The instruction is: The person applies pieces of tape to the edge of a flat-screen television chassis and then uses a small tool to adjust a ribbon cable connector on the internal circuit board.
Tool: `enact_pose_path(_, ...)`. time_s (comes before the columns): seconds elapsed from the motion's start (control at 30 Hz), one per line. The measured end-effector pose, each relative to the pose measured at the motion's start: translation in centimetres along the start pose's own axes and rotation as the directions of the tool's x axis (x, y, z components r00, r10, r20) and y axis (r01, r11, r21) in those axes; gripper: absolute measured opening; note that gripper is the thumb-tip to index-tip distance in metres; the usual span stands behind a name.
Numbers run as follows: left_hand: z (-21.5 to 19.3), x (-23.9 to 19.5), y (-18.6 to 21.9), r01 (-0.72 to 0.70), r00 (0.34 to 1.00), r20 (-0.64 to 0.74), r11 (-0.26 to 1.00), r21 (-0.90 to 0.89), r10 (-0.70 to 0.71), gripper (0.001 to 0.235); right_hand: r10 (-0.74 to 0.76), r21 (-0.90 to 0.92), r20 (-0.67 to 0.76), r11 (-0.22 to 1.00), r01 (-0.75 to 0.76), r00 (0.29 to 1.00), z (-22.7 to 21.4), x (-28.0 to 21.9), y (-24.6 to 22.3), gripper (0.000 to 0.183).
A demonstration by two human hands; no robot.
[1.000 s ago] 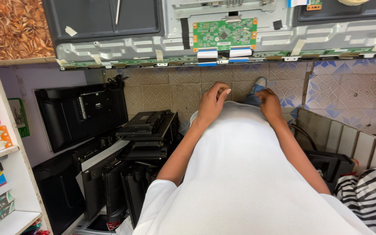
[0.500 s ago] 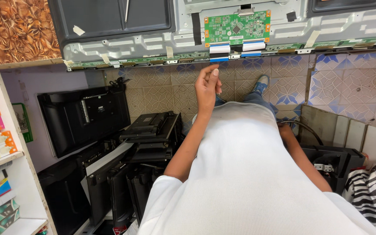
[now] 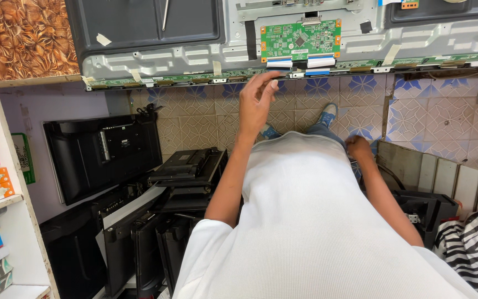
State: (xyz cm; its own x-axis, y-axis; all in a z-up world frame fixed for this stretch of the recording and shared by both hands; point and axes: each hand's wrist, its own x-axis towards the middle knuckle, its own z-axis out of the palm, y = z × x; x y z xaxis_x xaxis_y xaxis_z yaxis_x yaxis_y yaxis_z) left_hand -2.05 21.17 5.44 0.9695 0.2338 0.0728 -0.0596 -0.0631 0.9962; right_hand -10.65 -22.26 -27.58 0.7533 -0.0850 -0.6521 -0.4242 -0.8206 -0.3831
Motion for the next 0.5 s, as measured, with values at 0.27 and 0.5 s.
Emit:
enact_pose_path(0.27, -1.2, 1.1, 2.3, -0.208, 0.978, 0.084, 0.935, 0.289, 0.191, 0.029, -0.597, 0.2, -0.075, 0.776, 0.598, 0.799, -11.4, -12.3, -30.7, 0.022)
enact_pose_path(0.5, -1.4, 1.0, 2.6, -0.246, 0.969, 0.109, 0.903, 0.353, 0.222, 0.029, -0.713, 0.317, -0.345, 0.523, 0.791, 0.61, -11.5, -14.0, -38.6, 0.016)
